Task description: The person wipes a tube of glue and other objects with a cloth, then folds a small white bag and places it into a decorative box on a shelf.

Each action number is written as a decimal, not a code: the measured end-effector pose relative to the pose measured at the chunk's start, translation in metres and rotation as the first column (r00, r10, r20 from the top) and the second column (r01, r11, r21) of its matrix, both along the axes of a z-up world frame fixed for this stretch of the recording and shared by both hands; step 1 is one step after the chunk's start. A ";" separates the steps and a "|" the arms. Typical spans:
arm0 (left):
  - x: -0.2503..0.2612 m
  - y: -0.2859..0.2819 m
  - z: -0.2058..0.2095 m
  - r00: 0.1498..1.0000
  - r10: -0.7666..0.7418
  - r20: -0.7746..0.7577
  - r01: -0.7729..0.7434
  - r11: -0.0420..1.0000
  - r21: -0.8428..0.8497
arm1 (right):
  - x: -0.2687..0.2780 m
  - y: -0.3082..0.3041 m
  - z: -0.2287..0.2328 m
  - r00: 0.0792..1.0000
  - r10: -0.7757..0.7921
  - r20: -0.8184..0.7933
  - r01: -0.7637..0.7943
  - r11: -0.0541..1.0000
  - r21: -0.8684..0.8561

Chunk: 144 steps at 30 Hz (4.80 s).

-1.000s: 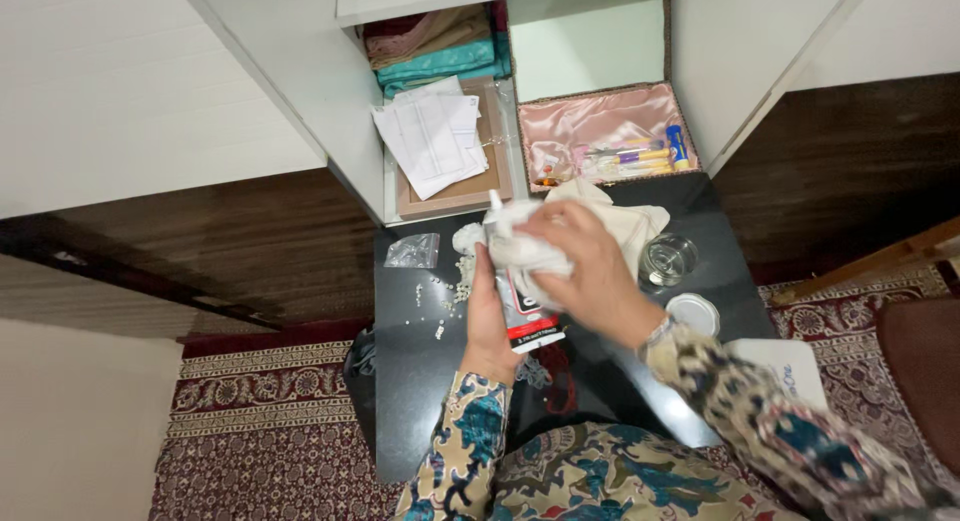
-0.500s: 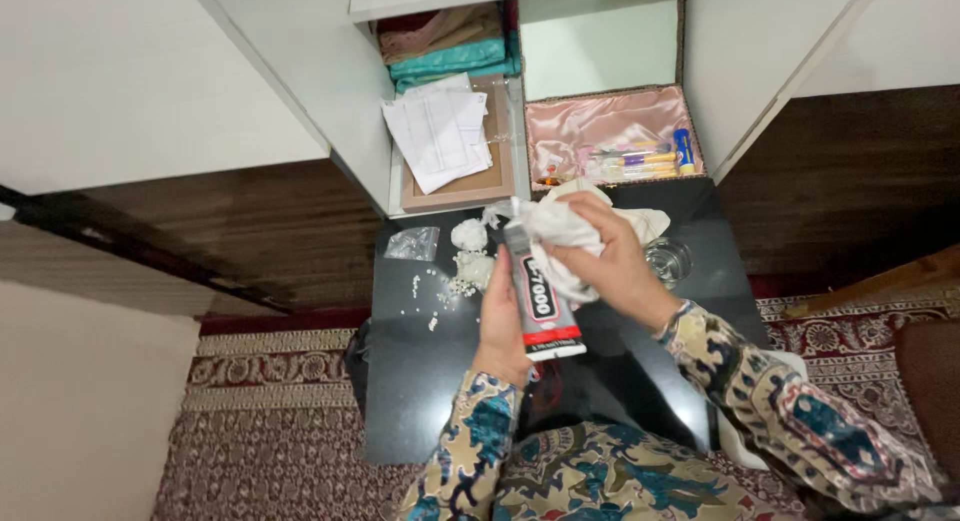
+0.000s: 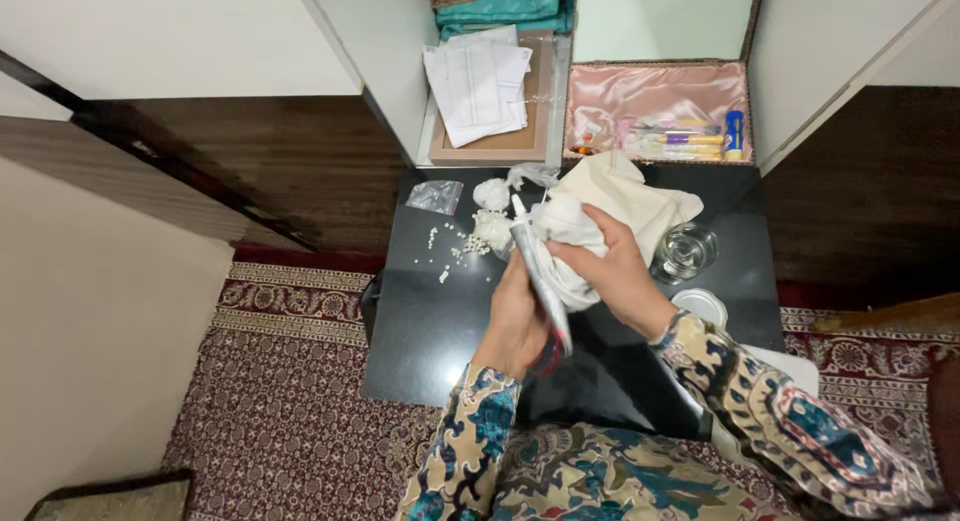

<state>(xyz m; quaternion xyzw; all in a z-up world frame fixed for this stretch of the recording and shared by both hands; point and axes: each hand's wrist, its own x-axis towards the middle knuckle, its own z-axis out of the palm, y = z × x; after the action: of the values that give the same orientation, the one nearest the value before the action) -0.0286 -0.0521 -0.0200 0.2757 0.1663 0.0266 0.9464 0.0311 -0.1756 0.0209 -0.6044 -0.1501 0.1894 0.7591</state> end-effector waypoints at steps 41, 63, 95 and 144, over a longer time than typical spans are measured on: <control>-0.100 0.108 0.023 0.987 0.039 0.155 -0.065 0.985 0.161 | -0.198 0.111 0.038 0.708 -0.095 0.700 0.472 0.801 -0.368; -0.110 0.118 0.006 0.942 0.331 0.044 -0.308 0.912 -0.271 | -0.229 0.087 0.042 0.604 -0.006 0.797 0.506 0.775 -0.378; -0.123 0.108 0.042 0.978 0.154 0.139 -0.161 0.986 0.044 | -0.207 0.080 0.031 0.983 -0.156 -0.101 0.125 0.956 -0.264; -0.124 0.091 0.026 0.902 0.122 0.415 0.010 0.953 -0.301 | -0.230 0.092 0.073 0.558 0.173 0.812 0.471 0.740 -0.481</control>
<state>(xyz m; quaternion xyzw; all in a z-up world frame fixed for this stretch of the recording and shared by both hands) -0.1527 0.0385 0.0062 0.1133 -0.0360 0.0888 0.9889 -0.1992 -0.0840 0.0941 -0.8558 -0.3502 -0.1426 0.3530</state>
